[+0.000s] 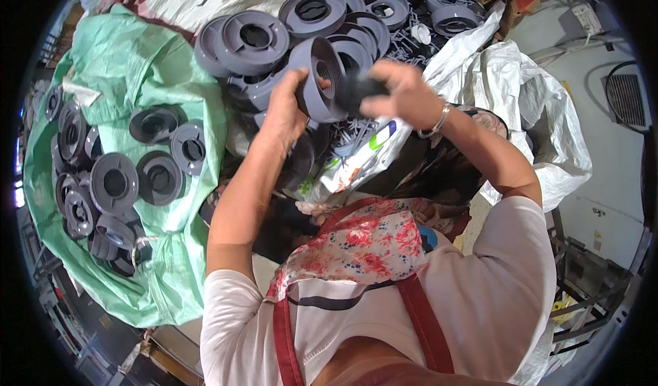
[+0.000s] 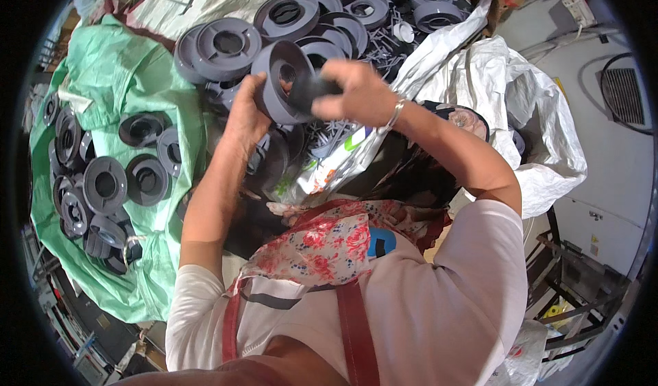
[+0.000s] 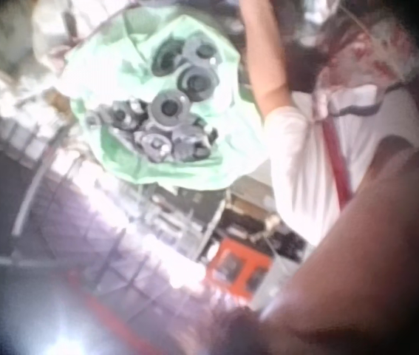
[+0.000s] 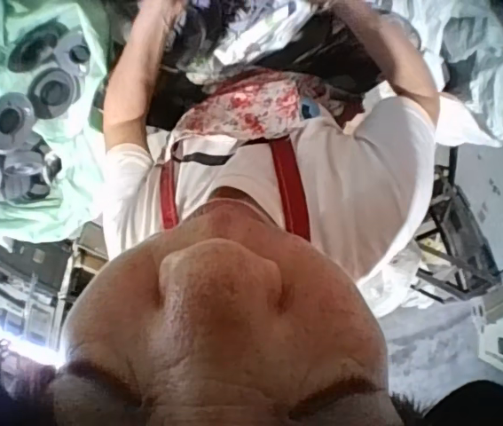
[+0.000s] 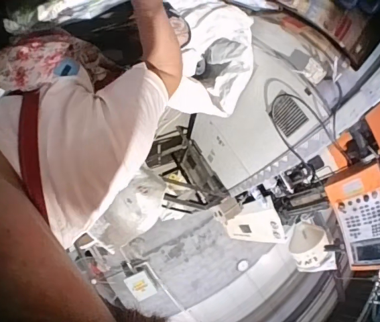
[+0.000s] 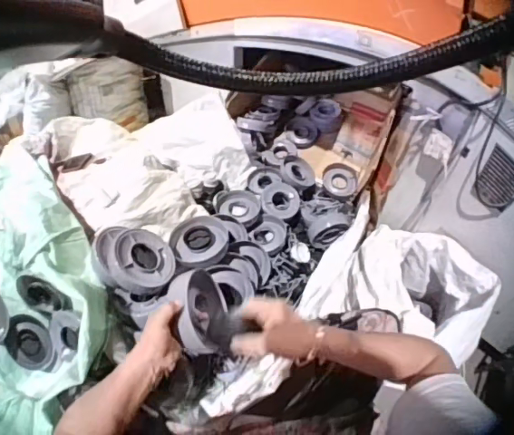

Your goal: The person sorts gray plastic wheel components from one bag to another by hand, picking them up from a pile and placing them into a green bag.

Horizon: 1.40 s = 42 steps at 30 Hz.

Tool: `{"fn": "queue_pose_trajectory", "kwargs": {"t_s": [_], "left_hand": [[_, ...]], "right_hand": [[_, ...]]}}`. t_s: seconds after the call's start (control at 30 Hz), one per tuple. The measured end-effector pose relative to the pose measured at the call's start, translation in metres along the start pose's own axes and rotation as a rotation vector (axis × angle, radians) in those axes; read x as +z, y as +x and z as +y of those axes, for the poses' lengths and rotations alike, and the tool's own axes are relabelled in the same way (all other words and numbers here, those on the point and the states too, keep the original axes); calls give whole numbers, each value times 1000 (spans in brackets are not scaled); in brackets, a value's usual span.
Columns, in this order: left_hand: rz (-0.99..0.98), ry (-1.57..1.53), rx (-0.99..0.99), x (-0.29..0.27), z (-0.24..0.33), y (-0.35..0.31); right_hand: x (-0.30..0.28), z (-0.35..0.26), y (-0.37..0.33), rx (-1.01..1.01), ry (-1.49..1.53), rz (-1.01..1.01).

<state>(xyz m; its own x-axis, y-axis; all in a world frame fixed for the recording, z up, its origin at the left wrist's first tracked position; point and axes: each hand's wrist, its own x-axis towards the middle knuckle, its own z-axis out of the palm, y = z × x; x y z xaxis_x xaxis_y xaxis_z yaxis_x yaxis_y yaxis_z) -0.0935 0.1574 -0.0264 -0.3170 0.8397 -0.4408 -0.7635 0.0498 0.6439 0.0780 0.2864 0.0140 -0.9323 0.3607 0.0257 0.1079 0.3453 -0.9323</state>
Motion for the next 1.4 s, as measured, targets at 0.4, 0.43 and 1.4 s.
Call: {"fn": "queue_pose_trajectory", "kwargs": {"t_s": [0.4, 0.43, 1.4], "left_hand": [[-73, 122, 38, 9, -3, -25], [-78, 145, 24, 9, -3, -25], [-232, 1614, 684, 13, 0, -17]], "right_hand": [[24, -2, 25, 4, -529, 63], [24, -6, 24, 13, -593, -4], [-37, 111, 70, 304, -519, 88]]}}
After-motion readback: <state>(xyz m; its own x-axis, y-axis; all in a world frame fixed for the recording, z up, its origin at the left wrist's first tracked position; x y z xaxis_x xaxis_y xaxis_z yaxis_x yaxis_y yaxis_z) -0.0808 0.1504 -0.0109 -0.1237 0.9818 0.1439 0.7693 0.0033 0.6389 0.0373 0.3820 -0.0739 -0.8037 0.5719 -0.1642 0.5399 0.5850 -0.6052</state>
